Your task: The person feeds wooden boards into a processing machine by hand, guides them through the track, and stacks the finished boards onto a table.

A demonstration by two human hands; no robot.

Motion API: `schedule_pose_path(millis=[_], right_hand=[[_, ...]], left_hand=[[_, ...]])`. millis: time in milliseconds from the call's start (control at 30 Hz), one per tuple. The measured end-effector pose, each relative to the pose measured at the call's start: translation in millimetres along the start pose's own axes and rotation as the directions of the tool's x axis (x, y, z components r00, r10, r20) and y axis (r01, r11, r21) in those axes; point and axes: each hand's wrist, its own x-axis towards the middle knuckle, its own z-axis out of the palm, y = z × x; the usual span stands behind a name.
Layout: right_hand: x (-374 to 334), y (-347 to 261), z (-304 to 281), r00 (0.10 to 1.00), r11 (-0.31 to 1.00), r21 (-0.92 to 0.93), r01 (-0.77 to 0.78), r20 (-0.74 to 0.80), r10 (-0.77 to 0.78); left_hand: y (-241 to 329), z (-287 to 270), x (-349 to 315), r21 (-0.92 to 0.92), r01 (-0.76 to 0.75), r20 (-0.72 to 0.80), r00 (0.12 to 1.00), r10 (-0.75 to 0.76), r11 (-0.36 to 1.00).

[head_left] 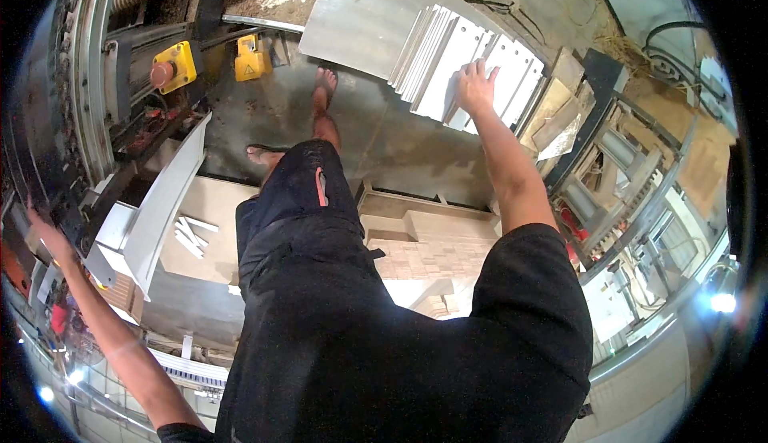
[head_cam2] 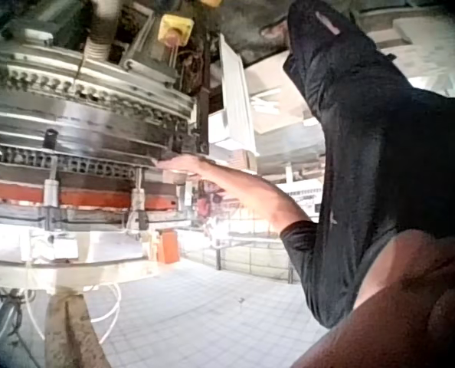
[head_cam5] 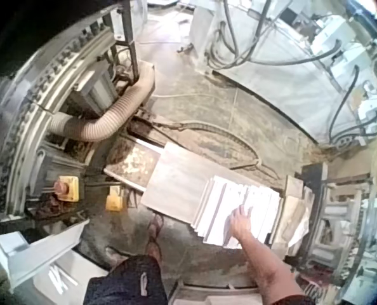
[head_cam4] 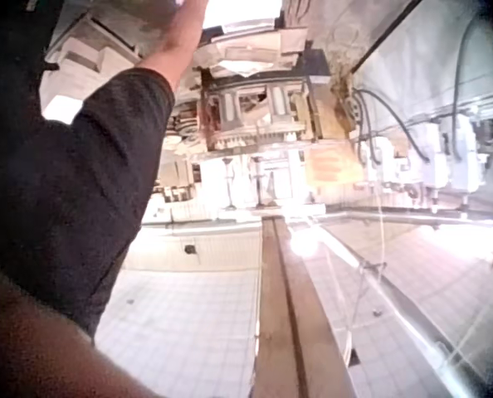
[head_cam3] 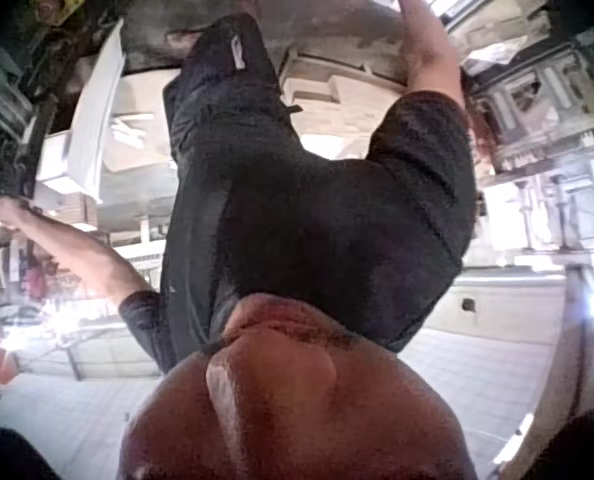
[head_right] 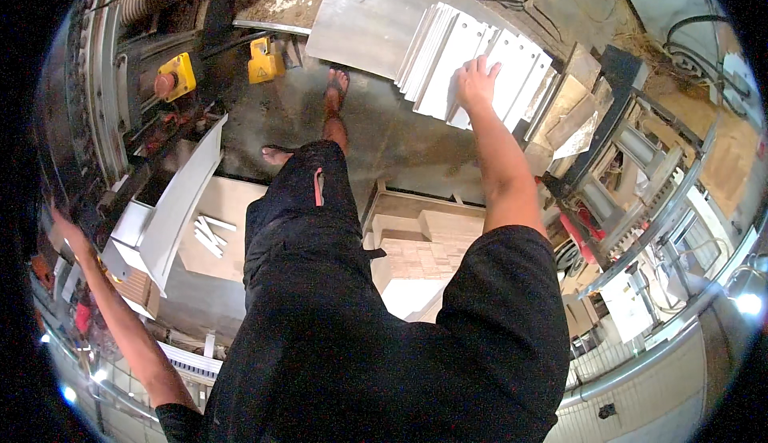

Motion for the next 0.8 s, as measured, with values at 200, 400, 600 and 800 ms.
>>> schedule_pose_path(millis=[200, 400, 600, 800], right_hand=[[-13, -41, 6, 0.993, 0.998, 0.058, 0.032, -0.116, -0.026], [-72, -169, 2, 0.966, 0.824, 0.567, 0.007, 0.210, -0.152], [-144, -248, 12, 0.968, 0.540, 0.842, -0.002, 0.137, -0.209], [-127, -165, 8, 0.968, 0.842, 0.526, 0.123, 0.122, -0.217]], left_hand=[[-10, -1, 6, 0.362, -0.307, -0.020, 0.941, 0.337, 0.880], [5, 26, 7, 0.366, -0.276, -0.059, 0.946, 0.319, 0.889], [-2, 37, 18, 0.456, -0.174, -0.194, 0.938, 0.288, 0.873], [30, 52, 5, 0.432, 0.085, -0.240, 0.970, 0.023, 0.898]])
